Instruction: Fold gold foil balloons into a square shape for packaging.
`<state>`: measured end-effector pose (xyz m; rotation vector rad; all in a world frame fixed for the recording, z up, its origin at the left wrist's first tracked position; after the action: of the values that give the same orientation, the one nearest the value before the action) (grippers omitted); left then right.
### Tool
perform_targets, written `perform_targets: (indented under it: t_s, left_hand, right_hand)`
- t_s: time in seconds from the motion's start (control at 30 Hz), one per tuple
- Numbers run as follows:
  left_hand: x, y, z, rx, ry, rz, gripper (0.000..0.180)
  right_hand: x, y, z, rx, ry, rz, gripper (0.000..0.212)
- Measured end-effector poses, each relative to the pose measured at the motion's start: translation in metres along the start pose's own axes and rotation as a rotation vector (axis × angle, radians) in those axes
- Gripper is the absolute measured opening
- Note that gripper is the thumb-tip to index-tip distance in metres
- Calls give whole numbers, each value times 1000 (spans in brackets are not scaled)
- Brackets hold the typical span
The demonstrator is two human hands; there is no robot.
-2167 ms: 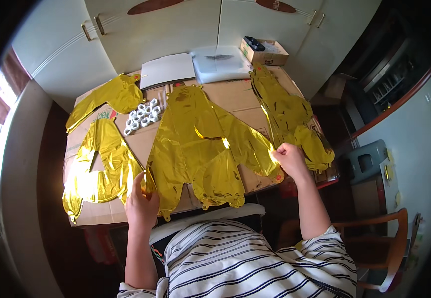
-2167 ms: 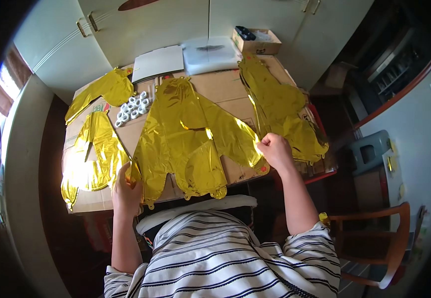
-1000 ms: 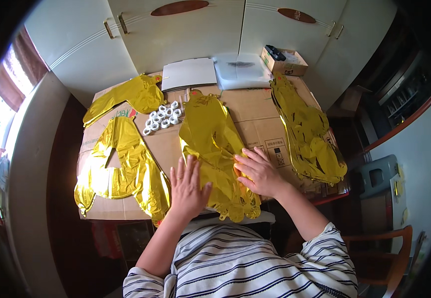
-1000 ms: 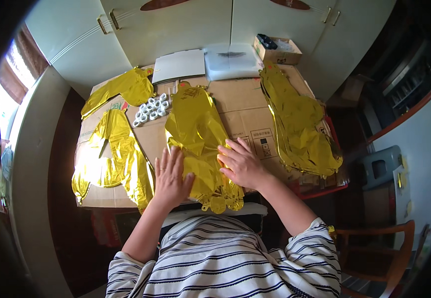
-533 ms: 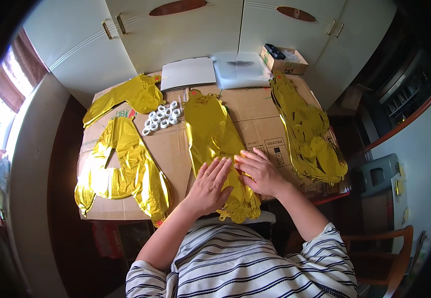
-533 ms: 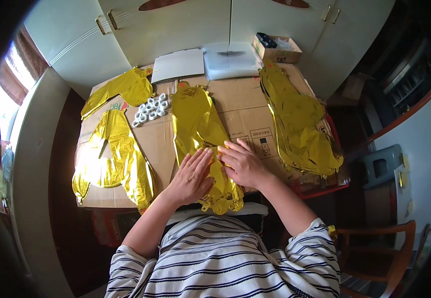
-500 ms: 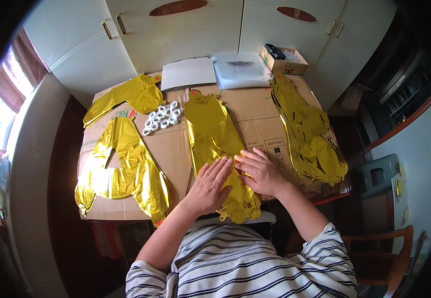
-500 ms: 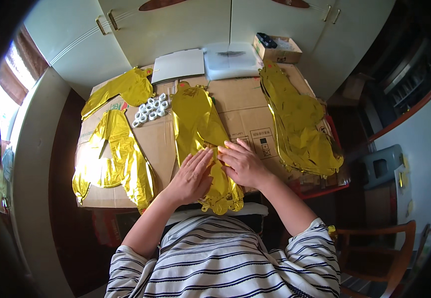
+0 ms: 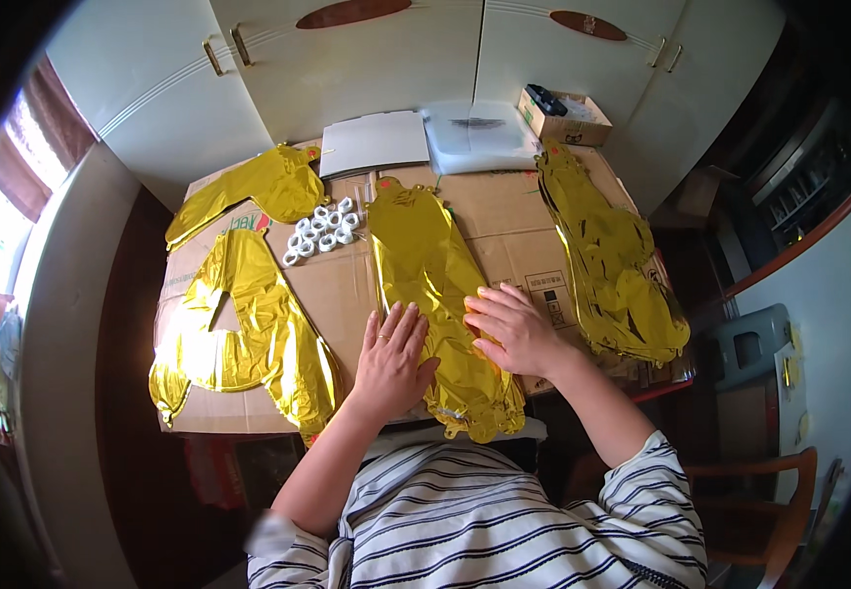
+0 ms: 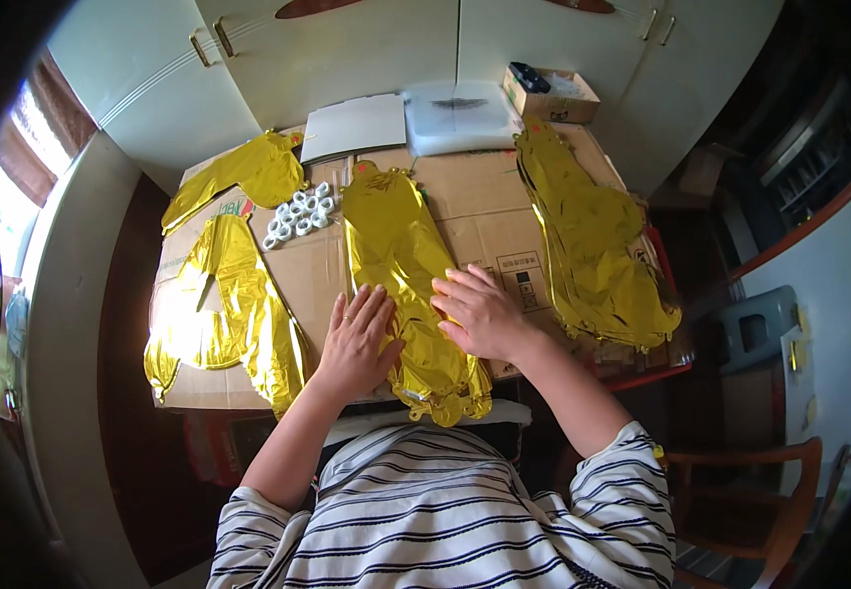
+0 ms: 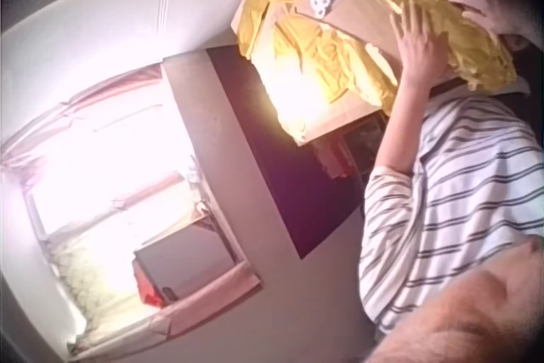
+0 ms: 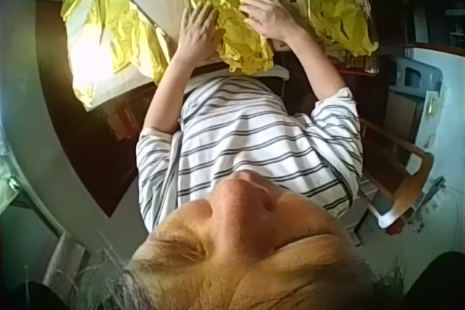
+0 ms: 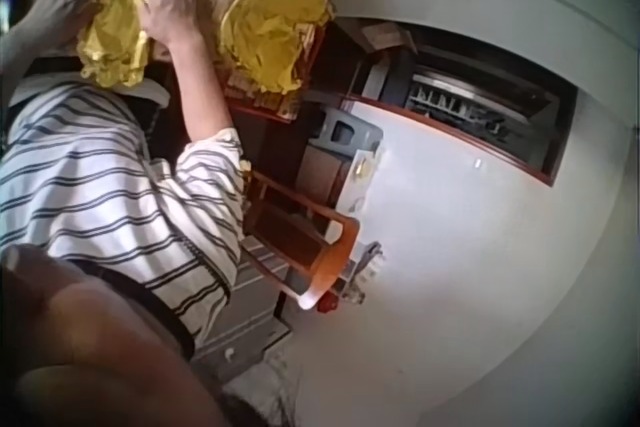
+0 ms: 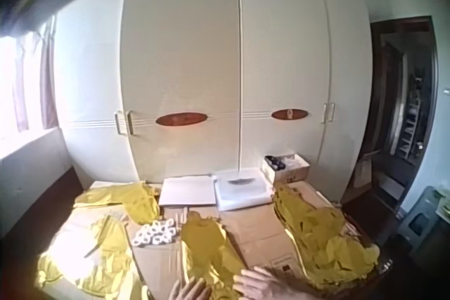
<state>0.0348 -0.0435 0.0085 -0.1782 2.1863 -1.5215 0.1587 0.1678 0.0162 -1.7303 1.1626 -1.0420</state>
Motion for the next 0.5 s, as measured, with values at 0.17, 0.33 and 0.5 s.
perform_targets:
  t_s: [0.17,0.33,0.5]
  left_hand:
    - [1,0,-2,15,13,4,65]
    - [2,-3,-4,23,30,19,66]
    - [2,-1,-7,-2,73,62,66]
  right_hand:
    - [2,1,-3,-11,2,-18,45]
    - [13,1,-3,-5,26,31,47]
    - [16,4,3,-13,63,59,49]
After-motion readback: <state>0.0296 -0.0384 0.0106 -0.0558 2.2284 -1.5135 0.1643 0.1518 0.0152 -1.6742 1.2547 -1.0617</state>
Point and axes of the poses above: each hand's wrist, its own z-axis away from the middle knuckle, its own y-axis out of the palm, x = y × z, the point moved 2 cm from there along -z, towards the middle knuckle, and after that the axes turned 5 degrees about -y, right-handed, at the moved point
